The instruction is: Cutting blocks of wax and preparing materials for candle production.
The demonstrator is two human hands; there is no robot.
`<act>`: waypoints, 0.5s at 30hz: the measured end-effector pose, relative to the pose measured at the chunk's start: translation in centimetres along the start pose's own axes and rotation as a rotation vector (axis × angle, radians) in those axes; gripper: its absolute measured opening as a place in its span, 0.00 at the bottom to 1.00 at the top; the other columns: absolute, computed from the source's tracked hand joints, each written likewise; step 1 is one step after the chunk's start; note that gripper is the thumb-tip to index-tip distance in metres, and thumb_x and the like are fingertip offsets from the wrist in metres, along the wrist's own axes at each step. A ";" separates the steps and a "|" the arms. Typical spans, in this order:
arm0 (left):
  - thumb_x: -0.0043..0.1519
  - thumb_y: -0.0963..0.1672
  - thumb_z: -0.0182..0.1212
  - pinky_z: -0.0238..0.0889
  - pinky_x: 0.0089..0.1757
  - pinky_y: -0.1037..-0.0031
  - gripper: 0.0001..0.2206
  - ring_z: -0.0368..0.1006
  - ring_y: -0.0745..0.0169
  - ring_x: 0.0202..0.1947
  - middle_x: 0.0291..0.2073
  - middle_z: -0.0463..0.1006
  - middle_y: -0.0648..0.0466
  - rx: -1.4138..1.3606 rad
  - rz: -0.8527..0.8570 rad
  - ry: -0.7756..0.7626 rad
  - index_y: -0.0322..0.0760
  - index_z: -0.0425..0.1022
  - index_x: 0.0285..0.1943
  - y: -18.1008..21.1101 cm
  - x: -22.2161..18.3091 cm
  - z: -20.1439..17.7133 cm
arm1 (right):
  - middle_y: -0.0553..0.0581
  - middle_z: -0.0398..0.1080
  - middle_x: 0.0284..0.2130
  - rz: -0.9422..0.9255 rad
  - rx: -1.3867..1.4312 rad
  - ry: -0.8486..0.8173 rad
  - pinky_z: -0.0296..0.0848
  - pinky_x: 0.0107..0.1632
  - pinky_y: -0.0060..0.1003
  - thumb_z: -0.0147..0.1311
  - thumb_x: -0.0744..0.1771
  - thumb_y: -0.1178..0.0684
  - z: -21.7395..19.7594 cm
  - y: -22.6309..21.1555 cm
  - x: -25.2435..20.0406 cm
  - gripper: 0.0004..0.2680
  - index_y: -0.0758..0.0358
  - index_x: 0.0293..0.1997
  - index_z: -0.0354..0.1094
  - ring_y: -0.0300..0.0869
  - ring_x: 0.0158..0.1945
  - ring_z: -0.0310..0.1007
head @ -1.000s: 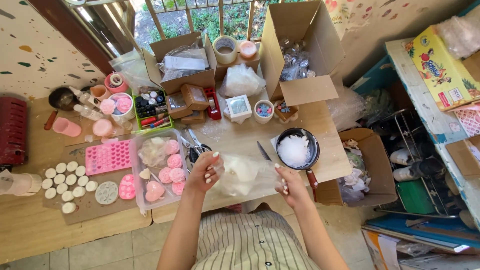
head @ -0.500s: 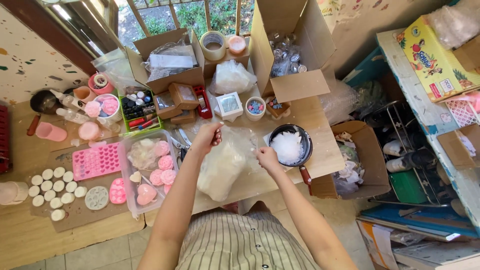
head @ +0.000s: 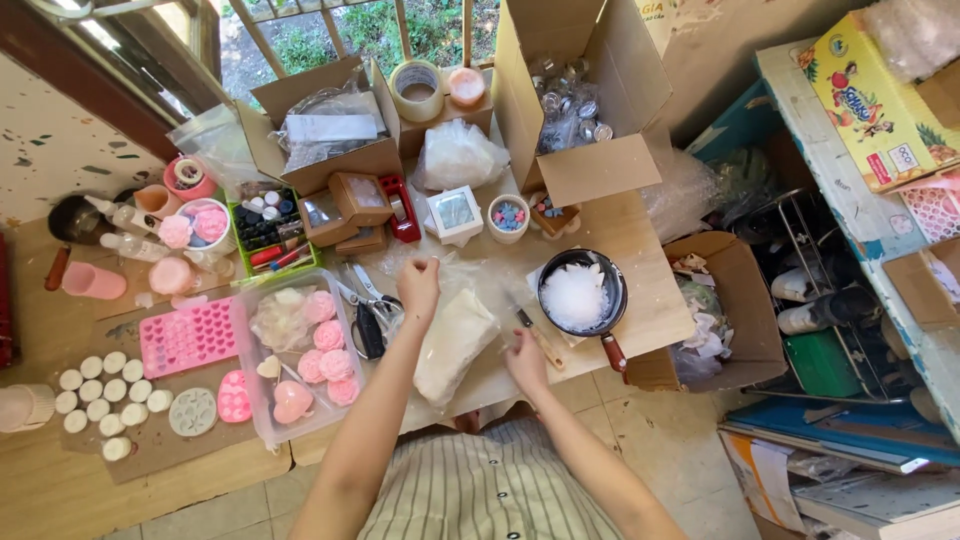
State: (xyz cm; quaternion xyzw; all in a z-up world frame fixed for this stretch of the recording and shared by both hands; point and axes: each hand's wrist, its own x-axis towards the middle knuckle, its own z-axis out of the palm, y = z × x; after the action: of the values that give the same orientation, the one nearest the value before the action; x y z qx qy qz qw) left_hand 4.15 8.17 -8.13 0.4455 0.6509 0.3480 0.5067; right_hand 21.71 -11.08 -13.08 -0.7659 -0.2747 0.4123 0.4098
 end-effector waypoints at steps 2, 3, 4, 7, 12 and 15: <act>0.61 0.47 0.61 0.64 0.49 0.58 0.14 0.74 0.44 0.46 0.43 0.76 0.41 0.227 0.364 0.277 0.31 0.73 0.47 6.0 -5.4 -0.3 | 0.66 0.71 0.34 -0.315 -0.425 0.009 0.72 0.41 0.51 0.54 0.61 0.58 0.8 -0.6 -0.7 0.12 0.67 0.48 0.67 0.59 0.38 0.74; 0.61 0.47 0.61 0.64 0.49 0.58 0.14 0.74 0.44 0.46 0.43 0.76 0.41 0.223 0.369 0.275 0.31 0.73 0.47 7.4 -6.8 -0.1 | 0.66 0.71 0.34 -0.318 -0.426 0.015 0.72 0.41 0.51 0.54 0.61 0.58 0.9 0.4 -0.7 0.12 0.67 0.48 0.67 0.59 0.38 0.74; 0.60 0.46 0.61 0.63 0.52 0.57 0.15 0.71 0.45 0.50 0.47 0.75 0.42 0.324 0.562 0.216 0.34 0.75 0.52 8.9 -8.1 0.0 | 0.68 0.70 0.37 -0.350 -0.505 -0.004 0.71 0.42 0.52 0.54 0.62 0.59 1.0 1.3 -0.8 0.10 0.66 0.46 0.68 0.61 0.41 0.72; 0.58 0.46 0.63 0.59 0.56 0.56 0.18 0.69 0.47 0.56 0.56 0.75 0.44 0.563 0.987 0.112 0.40 0.77 0.57 10.3 -8.1 2.3 | 0.69 0.69 0.40 -0.445 -0.526 0.025 0.71 0.44 0.52 0.54 0.63 0.60 -0.6 4.2 1.3 0.06 0.65 0.42 0.70 0.61 0.44 0.72; 0.58 0.50 0.66 0.55 0.55 0.53 0.25 0.69 0.48 0.55 0.57 0.76 0.46 0.768 1.211 -0.209 0.35 0.73 0.63 11.6 -8.5 3.8 | 0.60 0.75 0.34 -0.442 -0.291 0.423 0.73 0.43 0.46 0.53 0.68 0.63 -19.7 -1.1 0.4 0.04 0.61 0.42 0.73 0.52 0.39 0.77; 0.48 0.54 0.71 0.53 0.58 0.54 0.31 0.66 0.49 0.55 0.49 0.77 0.49 1.170 0.865 -0.588 0.39 0.72 0.59 15.7 -11.2 2.6 | 0.63 0.71 0.38 -0.538 -0.512 0.953 0.72 0.47 0.49 0.56 0.65 0.65 -34.2 0.4 5.5 0.06 0.66 0.45 0.72 0.55 0.43 0.73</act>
State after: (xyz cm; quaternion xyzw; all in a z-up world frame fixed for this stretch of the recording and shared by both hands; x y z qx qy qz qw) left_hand 11.20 3.42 9.31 0.9279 0.3361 -0.0174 0.1606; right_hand 53.82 -20.79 -4.54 -0.8443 -0.3355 -0.1733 0.3801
